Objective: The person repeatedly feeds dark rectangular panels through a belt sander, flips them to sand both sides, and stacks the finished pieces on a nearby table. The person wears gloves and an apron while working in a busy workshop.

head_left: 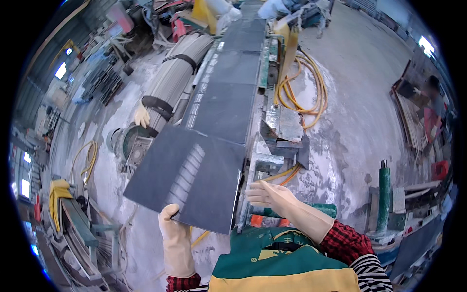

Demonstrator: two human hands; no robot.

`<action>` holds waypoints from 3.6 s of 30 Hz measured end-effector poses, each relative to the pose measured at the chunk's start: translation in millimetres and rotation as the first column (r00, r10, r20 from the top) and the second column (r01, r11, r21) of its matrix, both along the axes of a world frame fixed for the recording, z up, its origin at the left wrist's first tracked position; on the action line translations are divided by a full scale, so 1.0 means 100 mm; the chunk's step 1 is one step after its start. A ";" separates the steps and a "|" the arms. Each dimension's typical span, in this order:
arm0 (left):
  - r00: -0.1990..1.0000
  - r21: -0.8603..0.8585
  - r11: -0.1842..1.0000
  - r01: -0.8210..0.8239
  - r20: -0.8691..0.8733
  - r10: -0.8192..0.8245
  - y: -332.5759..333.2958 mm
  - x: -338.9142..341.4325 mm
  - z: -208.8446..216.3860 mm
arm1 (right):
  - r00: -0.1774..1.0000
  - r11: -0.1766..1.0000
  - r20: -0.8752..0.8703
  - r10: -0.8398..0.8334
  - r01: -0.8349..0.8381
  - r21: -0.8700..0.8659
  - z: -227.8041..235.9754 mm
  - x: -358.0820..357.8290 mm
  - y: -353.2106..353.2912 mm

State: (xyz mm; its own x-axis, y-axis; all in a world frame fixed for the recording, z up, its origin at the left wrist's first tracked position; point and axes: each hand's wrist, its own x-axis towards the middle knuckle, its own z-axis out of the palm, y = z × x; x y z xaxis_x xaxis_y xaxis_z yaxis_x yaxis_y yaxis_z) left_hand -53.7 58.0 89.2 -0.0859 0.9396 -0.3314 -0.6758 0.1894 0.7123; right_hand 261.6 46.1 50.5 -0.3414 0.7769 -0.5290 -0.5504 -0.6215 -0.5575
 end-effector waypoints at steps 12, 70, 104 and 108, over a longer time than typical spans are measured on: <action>0.571 0.256 0.554 0.792 -0.632 -0.525 0.25 1.19 0.40 | 0.749 0.710 0.098 -0.655 0.654 -0.259 -0.01 0.21 0.28; -0.336 0.005 -0.683 0.730 -0.868 -0.366 -4.32 7.64 -1.34 | -0.762 -0.659 -0.154 -0.629 0.627 -0.416 -0.72 2.25 -5.75; -0.245 0.167 -0.611 0.774 -0.810 -0.532 -4.53 8.11 -1.65 | -0.724 -0.669 -0.275 -0.632 0.690 -0.277 -1.28 2.71 -5.92; -0.345 -0.011 -0.637 0.771 -0.848 -0.403 -4.52 8.07 -1.39 | -0.793 -0.669 -0.203 -0.574 0.597 -0.443 -1.08 2.84 -5.93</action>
